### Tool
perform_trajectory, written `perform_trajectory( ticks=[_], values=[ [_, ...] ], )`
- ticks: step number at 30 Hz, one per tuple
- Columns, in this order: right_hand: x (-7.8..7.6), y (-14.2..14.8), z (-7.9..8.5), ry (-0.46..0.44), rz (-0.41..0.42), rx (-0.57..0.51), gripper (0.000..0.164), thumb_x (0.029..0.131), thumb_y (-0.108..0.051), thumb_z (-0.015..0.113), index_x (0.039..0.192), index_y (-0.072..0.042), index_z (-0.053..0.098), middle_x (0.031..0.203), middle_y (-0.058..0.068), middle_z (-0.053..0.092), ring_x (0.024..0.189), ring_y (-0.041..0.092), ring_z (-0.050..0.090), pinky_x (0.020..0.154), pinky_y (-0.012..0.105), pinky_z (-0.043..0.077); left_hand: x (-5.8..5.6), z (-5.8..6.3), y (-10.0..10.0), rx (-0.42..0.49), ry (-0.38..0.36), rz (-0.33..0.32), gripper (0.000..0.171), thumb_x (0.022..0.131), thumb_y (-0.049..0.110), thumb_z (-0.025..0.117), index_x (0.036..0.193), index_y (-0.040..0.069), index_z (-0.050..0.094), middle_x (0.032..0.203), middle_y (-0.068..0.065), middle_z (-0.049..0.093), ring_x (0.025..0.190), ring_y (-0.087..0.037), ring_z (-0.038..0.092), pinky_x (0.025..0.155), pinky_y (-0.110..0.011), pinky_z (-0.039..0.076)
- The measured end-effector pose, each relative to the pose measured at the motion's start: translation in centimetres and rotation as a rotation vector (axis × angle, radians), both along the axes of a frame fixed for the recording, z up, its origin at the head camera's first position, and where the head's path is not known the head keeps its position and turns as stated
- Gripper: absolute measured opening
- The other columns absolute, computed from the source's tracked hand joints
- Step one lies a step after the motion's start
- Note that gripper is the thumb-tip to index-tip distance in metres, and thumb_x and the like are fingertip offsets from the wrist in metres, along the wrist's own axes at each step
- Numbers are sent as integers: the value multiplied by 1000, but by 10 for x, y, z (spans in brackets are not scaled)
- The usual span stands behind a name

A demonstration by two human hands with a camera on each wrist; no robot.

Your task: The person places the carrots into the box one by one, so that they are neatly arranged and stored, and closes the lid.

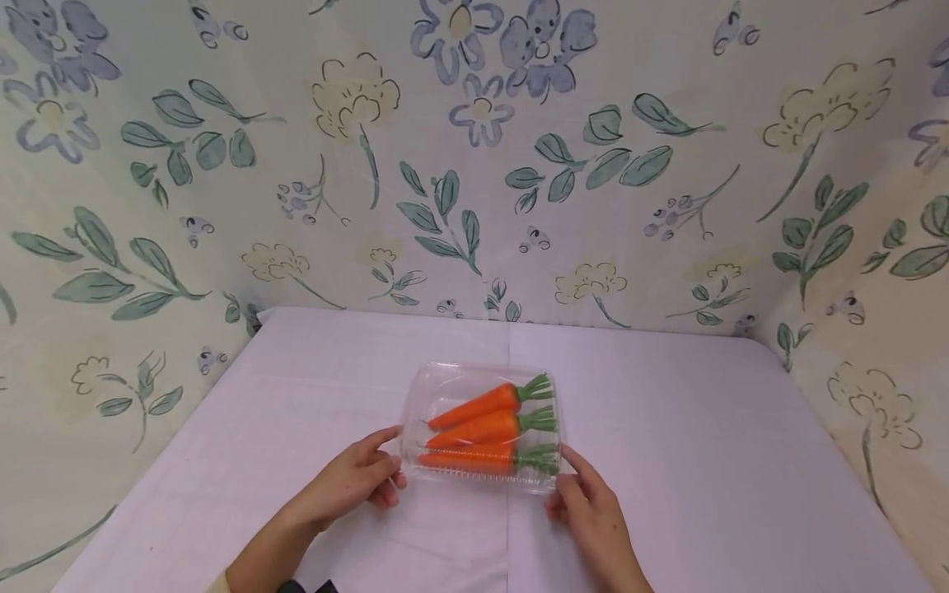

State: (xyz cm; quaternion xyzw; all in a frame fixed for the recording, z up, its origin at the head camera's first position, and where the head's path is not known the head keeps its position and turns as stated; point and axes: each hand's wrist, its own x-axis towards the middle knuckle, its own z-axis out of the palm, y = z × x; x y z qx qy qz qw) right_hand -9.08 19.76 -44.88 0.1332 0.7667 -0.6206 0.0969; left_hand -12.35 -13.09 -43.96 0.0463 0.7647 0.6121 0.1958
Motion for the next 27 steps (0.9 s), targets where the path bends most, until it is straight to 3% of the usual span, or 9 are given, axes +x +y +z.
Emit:
perform_trajectory(
  ticks=[5, 14, 27],
  values=[
    [-2, 0, -2, 21, -35, -96, 64, 107, -11, 48, 163, -17, 19, 102, 6, 58, 86, 12, 63, 77, 24, 59, -2, -5, 4, 50, -12, 31, 62, 101, 14, 53, 156, -1, 30, 87, -9, 69, 66, -15, 68, 67, -33, 63],
    [-5, -1, -7, -82, -100, -197, 56, 106, -15, 52, 154, -3, 29, 100, 5, 67, 87, 12, 68, 78, 25, 61, -3, -10, 5, 177, -78, 41, 60, 104, 13, 50, 157, 3, 26, 92, -10, 69, 72, -14, 70, 72, -32, 63],
    [-4, -1, -9, -29, -102, -233, 52, 104, -6, 50, 151, -1, 30, 94, 2, 67, 81, 9, 67, 74, 23, 60, -7, -15, 4, 233, -91, 24, 59, 103, 8, 49, 156, 3, 23, 86, -7, 68, 71, -12, 69, 71, -29, 62]
  ],
)
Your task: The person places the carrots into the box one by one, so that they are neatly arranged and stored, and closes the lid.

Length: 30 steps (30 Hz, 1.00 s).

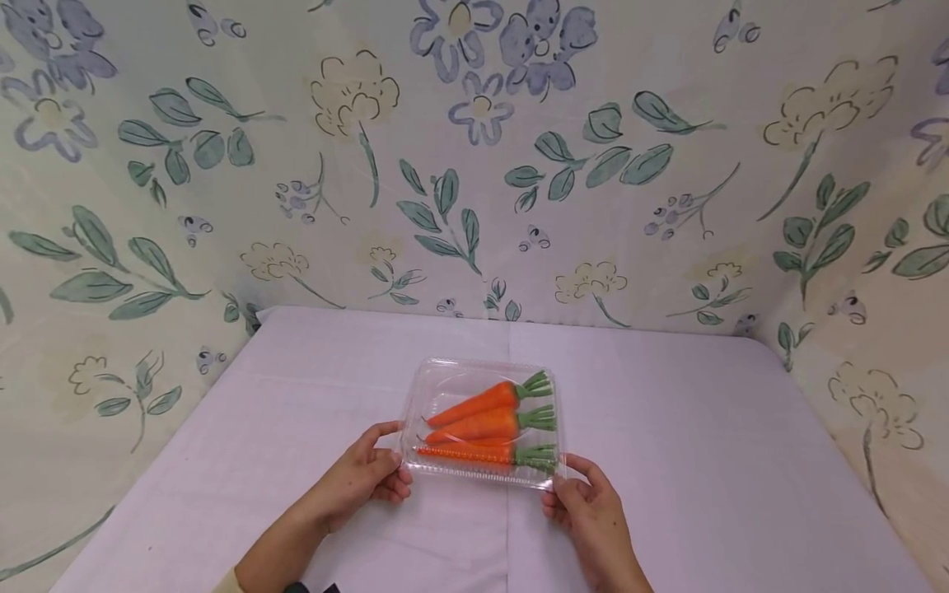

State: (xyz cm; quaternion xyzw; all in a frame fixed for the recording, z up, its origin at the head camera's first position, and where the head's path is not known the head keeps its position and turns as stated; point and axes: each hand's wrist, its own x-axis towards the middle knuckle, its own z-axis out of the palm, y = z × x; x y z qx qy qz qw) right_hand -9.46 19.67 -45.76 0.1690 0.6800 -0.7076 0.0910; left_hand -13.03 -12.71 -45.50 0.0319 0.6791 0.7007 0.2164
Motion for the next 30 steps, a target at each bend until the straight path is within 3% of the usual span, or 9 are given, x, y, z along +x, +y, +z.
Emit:
perform_trajectory(
  ticks=[15, 25, 30],
  values=[
    [1, -2, -8, 130, -13, -84, 32, 99, 0, 55, 127, -10, 44, 82, -1, 63, 67, 7, 58, 61, 21, 54, 2, 2, -2, 31, -15, -10, 59, 101, 4, 48, 154, 2, 22, 80, -4, 67, 67, -10, 69, 67, -27, 61],
    [-1, 2, -4, -6, -5, -99, 41, 101, -12, 57, 138, -9, 41, 88, -2, 68, 72, 6, 61, 66, 21, 56, 2, 2, -8, 22, -34, -38, 62, 102, 10, 50, 155, 2, 19, 83, -3, 69, 71, -11, 71, 71, -29, 62],
    [0, 7, -2, -62, 26, -49, 46, 104, -19, 55, 145, -7, 38, 97, 0, 67, 77, 10, 66, 72, 25, 60, 4, 4, -8, 11, -61, -52, 68, 101, 14, 52, 158, 4, 16, 87, -5, 69, 73, -12, 71, 73, -29, 62]
  ],
)
